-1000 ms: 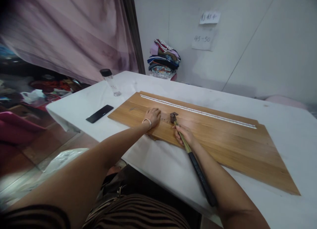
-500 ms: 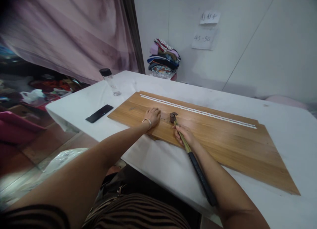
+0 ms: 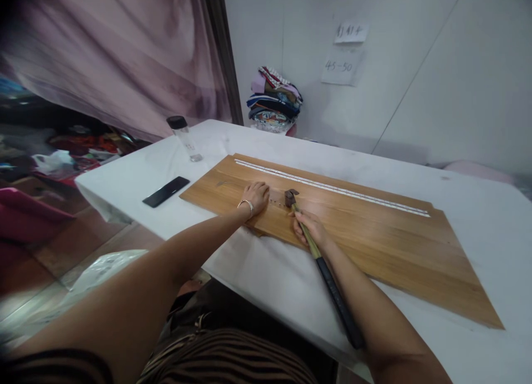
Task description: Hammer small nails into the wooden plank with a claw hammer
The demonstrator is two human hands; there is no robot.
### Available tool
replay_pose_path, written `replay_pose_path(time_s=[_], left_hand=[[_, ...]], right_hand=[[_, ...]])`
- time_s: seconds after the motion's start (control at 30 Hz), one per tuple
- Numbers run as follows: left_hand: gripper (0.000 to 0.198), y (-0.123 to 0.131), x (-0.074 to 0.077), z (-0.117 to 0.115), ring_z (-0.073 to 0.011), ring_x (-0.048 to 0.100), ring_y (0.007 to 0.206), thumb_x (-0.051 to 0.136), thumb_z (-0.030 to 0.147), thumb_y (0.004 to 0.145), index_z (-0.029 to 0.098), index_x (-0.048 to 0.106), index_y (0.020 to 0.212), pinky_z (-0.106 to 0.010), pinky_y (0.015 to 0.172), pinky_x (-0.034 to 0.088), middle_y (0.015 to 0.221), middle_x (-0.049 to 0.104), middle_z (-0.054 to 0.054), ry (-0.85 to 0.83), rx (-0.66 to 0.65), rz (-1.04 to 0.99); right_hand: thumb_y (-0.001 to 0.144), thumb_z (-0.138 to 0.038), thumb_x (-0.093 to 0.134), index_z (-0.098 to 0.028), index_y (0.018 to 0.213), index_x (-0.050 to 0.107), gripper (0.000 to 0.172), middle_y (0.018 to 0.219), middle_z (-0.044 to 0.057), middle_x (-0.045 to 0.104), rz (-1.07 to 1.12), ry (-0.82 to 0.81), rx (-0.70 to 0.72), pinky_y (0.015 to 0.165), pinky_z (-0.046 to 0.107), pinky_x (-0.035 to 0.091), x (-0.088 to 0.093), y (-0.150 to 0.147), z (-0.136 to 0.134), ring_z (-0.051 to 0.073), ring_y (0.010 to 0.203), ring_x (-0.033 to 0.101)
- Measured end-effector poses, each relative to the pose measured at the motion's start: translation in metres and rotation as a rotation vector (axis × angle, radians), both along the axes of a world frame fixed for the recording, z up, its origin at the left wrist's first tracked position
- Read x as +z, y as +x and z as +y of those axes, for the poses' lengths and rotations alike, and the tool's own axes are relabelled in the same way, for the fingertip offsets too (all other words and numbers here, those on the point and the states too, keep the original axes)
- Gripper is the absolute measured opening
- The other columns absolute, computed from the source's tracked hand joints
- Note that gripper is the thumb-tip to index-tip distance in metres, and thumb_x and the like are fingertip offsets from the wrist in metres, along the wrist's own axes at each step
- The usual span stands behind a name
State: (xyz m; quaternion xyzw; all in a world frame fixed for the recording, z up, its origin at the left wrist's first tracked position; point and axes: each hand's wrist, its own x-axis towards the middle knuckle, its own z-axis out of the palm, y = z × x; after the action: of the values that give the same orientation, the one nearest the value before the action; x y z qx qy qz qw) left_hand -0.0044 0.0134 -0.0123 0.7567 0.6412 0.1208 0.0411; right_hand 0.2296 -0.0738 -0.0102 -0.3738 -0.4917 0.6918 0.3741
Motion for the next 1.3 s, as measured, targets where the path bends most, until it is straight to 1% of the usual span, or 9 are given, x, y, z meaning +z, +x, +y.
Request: replay_pose_path(time_s=[0.17, 0.3, 0.57, 0.8, 1.0, 1.2, 1.3], left_hand=[[0.035, -0.0005, -0.0026, 0.0015, -0.0264, 0.051, 0.139, 0.039, 0.03, 0.105, 0.024, 0.07, 0.121, -0.046, 0.115, 0.038, 0.147, 0.063, -0.01, 0.004, -0.003, 0.02], [0.035, -0.0004, -0.0025, 0.0015, -0.0268, 0.051, 0.138, 0.039, 0.03, 0.105, 0.025, 0.07, 0.12, -0.047, 0.115, 0.038, 0.144, 0.065, -0.01, 0.002, -0.008, 0.017], [0.035, 0.0001, -0.0016, 0.0018, -0.0259, 0.05, 0.139, 0.039, 0.03, 0.105, 0.025, 0.07, 0.121, -0.046, 0.115, 0.038, 0.145, 0.064, -0.009, -0.005, -0.008, 0.016], [0.033, -0.0003, -0.0043, 0.0035, -0.0253, 0.05, 0.138, 0.041, 0.031, 0.105, 0.026, 0.069, 0.122, -0.044, 0.115, 0.037, 0.145, 0.064, -0.008, -0.002, 0.002, 0.018], [0.034, 0.0005, -0.0021, 0.0016, -0.0258, 0.052, 0.137, 0.041, 0.029, 0.105, 0.025, 0.07, 0.12, -0.044, 0.113, 0.039, 0.144, 0.065, -0.009, 0.012, 0.004, 0.001], [0.036, 0.0003, -0.001, 0.0003, -0.0261, 0.05, 0.139, 0.04, 0.03, 0.105, 0.025, 0.071, 0.122, -0.045, 0.114, 0.038, 0.146, 0.064, -0.009, 0.005, 0.005, -0.003], [0.035, 0.0006, -0.0011, 0.0005, -0.0257, 0.05, 0.139, 0.041, 0.029, 0.105, 0.025, 0.07, 0.123, -0.044, 0.115, 0.037, 0.147, 0.063, -0.009, 0.0, 0.008, -0.003]], right_hand=[[0.081, -0.064, 0.069, -0.021, 0.102, 0.059, 0.049, 0.053, -0.009, 0.047, 0.006, 0.003, -0.016, 0.03, 0.021, 0.024, -0.0007, 0.0001, 0.0004, 0.008, 0.032, 0.036], [0.08, -0.065, 0.07, -0.02, 0.102, 0.059, 0.051, 0.052, -0.01, 0.047, -0.003, -0.018, -0.003, 0.03, 0.02, 0.024, -0.0015, 0.0001, 0.0015, 0.008, 0.031, 0.035], [0.083, -0.061, 0.069, -0.02, 0.102, 0.059, 0.046, 0.052, -0.01, 0.047, 0.017, 0.002, -0.01, 0.03, 0.021, 0.024, 0.0016, 0.0004, -0.0003, 0.008, 0.032, 0.035], [0.08, -0.065, 0.071, -0.02, 0.102, 0.06, 0.052, 0.051, -0.01, 0.047, -0.012, -0.025, 0.003, 0.031, 0.02, 0.024, -0.0004, -0.0007, 0.0001, 0.007, 0.031, 0.036], [0.083, -0.063, 0.07, -0.021, 0.102, 0.06, 0.047, 0.053, -0.01, 0.046, 0.03, 0.004, 0.001, 0.03, 0.02, 0.025, -0.0016, 0.0, 0.0006, 0.007, 0.032, 0.036], [0.078, -0.068, 0.071, -0.02, 0.101, 0.06, 0.054, 0.051, -0.01, 0.047, -0.007, -0.025, 0.004, 0.03, 0.02, 0.023, -0.002, -0.0011, 0.0013, 0.007, 0.031, 0.035], [0.08, -0.066, 0.071, -0.02, 0.101, 0.06, 0.052, 0.051, -0.01, 0.048, -0.024, -0.011, -0.001, 0.03, 0.02, 0.024, 0.0003, -0.002, -0.0006, 0.007, 0.031, 0.034]])
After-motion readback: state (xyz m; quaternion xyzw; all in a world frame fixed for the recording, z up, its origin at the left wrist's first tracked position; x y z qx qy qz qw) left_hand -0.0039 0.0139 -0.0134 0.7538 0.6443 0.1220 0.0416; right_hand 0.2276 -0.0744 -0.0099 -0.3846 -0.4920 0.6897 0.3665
